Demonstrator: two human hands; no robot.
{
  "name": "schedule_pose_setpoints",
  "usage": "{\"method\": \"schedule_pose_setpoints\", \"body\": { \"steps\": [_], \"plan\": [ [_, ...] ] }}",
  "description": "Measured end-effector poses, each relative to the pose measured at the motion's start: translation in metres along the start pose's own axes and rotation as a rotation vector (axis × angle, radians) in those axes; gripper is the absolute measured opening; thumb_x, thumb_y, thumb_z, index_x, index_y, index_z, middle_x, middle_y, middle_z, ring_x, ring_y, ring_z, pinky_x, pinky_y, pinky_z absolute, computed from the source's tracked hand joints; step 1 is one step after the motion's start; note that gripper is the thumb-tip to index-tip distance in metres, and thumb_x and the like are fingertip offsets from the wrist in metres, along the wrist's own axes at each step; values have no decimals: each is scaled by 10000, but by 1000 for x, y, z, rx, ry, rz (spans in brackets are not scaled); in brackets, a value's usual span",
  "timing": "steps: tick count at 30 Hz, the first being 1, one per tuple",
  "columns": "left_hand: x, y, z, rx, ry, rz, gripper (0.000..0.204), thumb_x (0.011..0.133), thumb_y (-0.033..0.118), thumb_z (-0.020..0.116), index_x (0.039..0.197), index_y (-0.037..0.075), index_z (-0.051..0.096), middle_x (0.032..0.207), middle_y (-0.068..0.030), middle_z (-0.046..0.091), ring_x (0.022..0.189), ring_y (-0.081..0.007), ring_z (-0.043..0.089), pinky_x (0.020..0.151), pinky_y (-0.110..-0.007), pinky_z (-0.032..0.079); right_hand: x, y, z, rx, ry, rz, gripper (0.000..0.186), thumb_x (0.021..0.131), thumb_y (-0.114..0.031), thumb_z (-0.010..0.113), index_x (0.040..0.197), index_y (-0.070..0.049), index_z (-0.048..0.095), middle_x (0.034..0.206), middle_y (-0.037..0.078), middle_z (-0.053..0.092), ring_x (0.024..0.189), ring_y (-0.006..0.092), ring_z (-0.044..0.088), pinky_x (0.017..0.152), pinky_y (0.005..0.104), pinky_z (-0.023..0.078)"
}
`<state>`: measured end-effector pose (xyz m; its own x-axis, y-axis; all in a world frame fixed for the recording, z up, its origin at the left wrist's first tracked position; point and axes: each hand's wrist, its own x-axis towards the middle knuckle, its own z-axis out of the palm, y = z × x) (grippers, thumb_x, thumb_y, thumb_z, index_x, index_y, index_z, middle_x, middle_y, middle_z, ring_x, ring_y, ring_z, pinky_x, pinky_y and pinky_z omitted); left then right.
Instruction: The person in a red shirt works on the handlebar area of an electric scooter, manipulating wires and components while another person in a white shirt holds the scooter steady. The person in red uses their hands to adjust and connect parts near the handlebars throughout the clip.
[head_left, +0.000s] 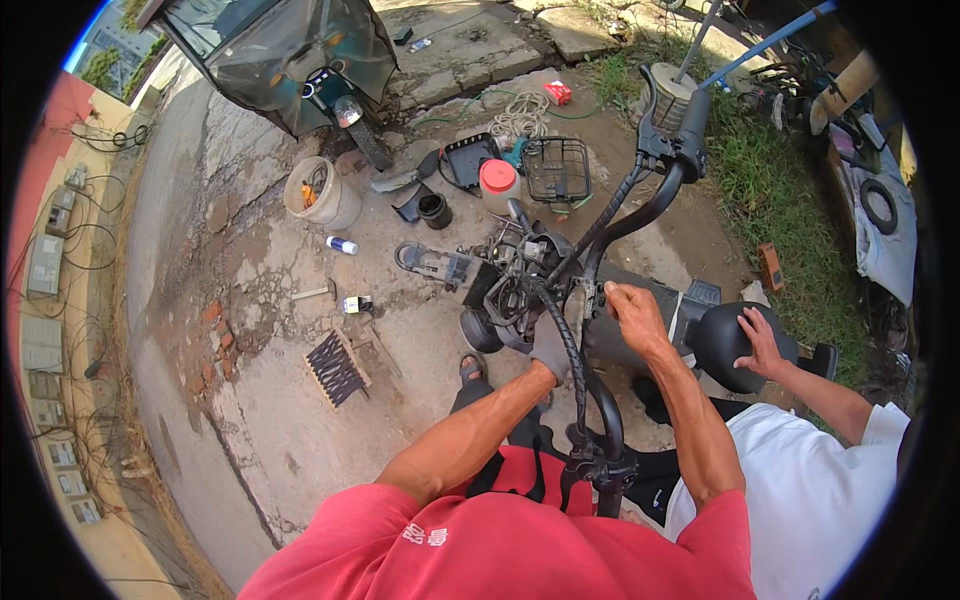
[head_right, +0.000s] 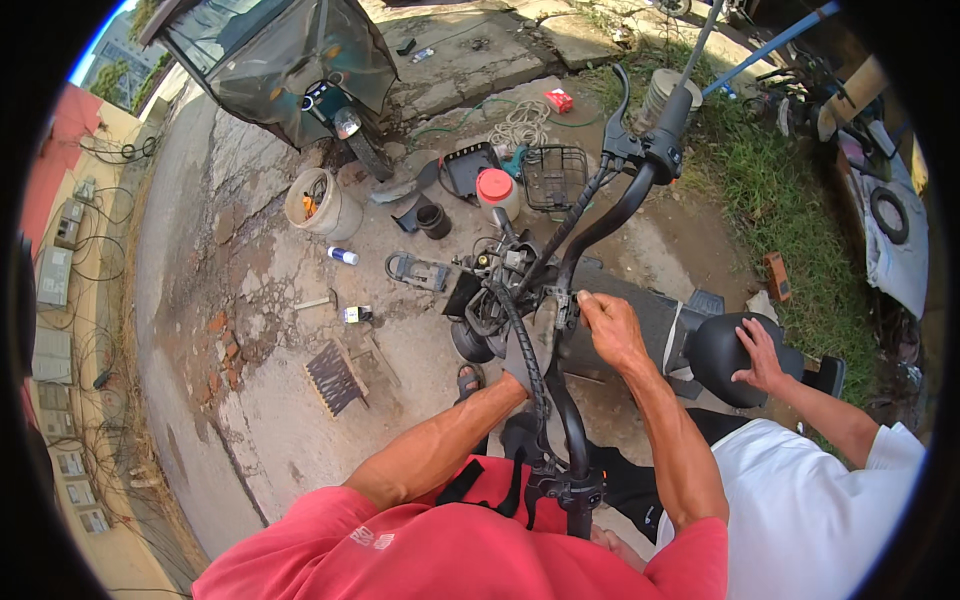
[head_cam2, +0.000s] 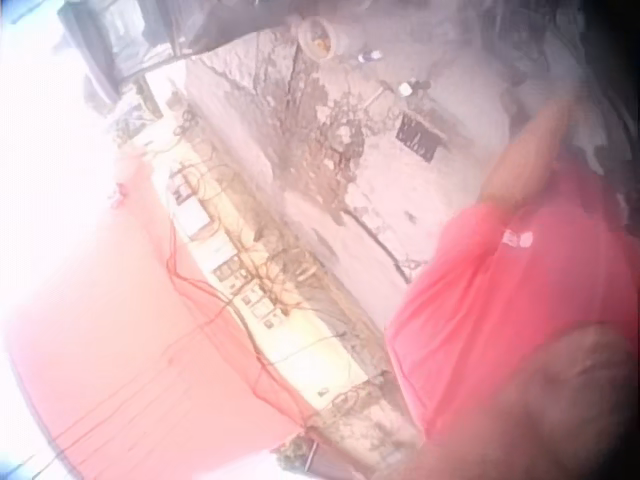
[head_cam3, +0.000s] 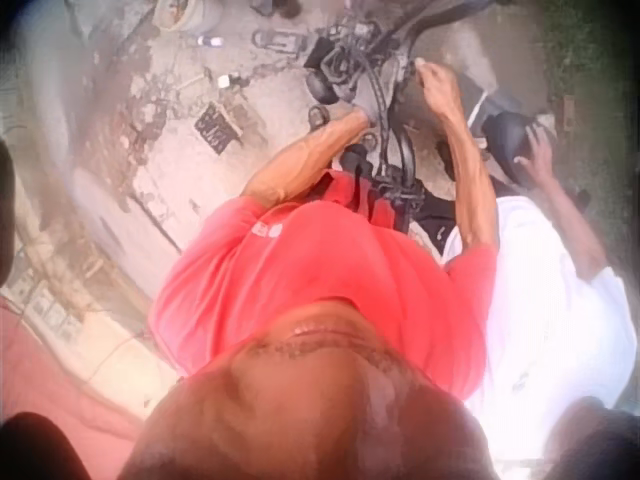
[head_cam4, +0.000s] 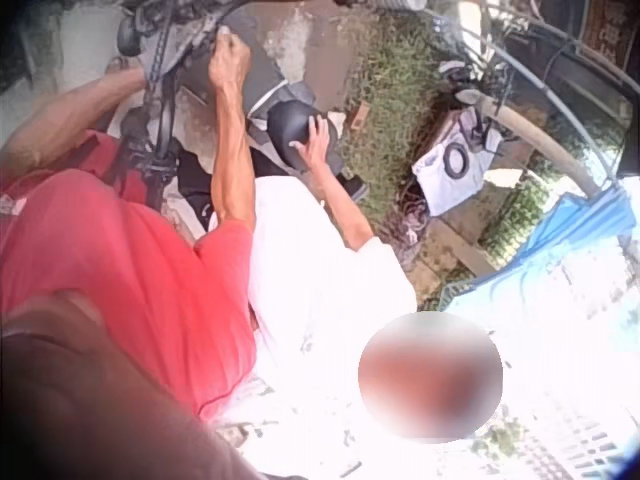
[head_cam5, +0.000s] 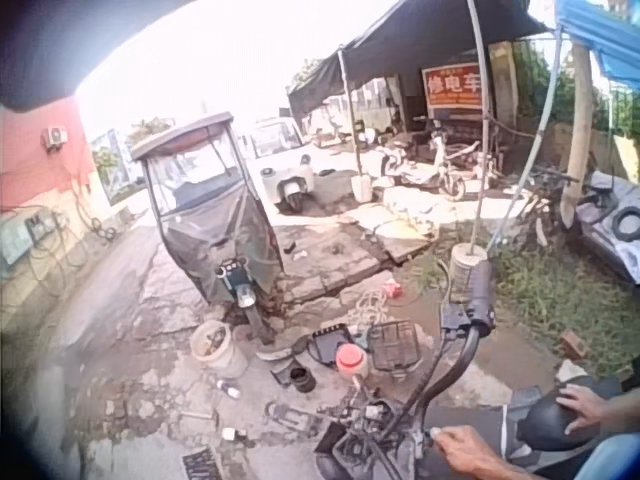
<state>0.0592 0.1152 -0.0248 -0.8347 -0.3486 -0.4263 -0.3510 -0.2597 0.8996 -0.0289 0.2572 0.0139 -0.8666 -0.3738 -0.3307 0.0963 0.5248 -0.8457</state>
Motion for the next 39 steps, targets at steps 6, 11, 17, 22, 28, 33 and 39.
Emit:
{"method": "schedule_pose_setpoints", "body": {
  "steps": [6, 11, 17, 22, 28, 33, 39],
  "plan": [
    [7, -14, 2, 441, 172, 480, 620, 1094, 497, 472, 792, -7, 668, 578, -119, 610, 563, -244, 662, 562, -455, 493, -3, 3, 7, 33, 105, 17, 530, 1061, -403, 585, 675, -41, 556, 617, -13, 483, 616, 102, 428, 579, 338, 339],
    [5, -4, -5, 268, 94, 293, 549, 1086, 449, 513, 796, 14, 680, 582, -94, 627, 517, -216, 641, 513, -403, 488, -3, 6, 28, 174, 175, 75, 539, 1053, -399, 587, 665, -26, 548, 590, -4, 464, 590, 114, 414, 561, 369, 341],
    [-4, 1, 3, 108, 22, 160, 563, 1079, 491, 539, 797, 21, 669, 584, -49, 601, 511, -160, 627, 466, -370, 445, -6, 10, 19, -63, 234, 33, 570, 1035, -484, 558, 731, -6, 624, 613, 150, 548, 606, 251, 532, 639, 463, 439],
    [10, -13, 0, 145, 15, 215, 546, 1078, 485, 549, 825, 18, 672, 638, -56, 621, 499, -176, 622, 458, -359, 449, -10, 1, 27, -148, 332, -62, 559, 1048, -446, 554, 718, -1, 627, 616, 148, 581, 597, 270, 569, 630, 447, 445],
    [13, -25, -8, 293, -1, 164, 681, 1064, 564, 512, 793, -38, 678, 649, -134, 642, 537, -264, 669, 539, -451, 513, -14, 0, 35, -186, 436, -88, 551, 1026, -488, 583, 770, -3, 642, 685, 195, 621, 684, 387, 633, 653, 495, 459],
    [6, -18, -5, 70, -71, -80, 644, 1068, 576, 505, 910, -9, 723, 675, -93, 640, 589, -200, 658, 557, -417, 492, -19, 4, 35, -129, 463, -126, 498, 1005, -493, 620, 867, -17, 663, 792, 214, 678, 783, 452, 665, 698, 529, 486],
    [-7, -29, -7, -302, -225, -253, 508, 1078, 568, 529, 1136, 93, 699, 847, 7, 622, 713, -131, 578, 666, -361, 478, -21, -7, 13, -317, 395, -141, 435, 967, -465, 671, 930, -35, 727, 862, 189, 740, 837, 415, 710, 749, 512, 525]
  ]
}}
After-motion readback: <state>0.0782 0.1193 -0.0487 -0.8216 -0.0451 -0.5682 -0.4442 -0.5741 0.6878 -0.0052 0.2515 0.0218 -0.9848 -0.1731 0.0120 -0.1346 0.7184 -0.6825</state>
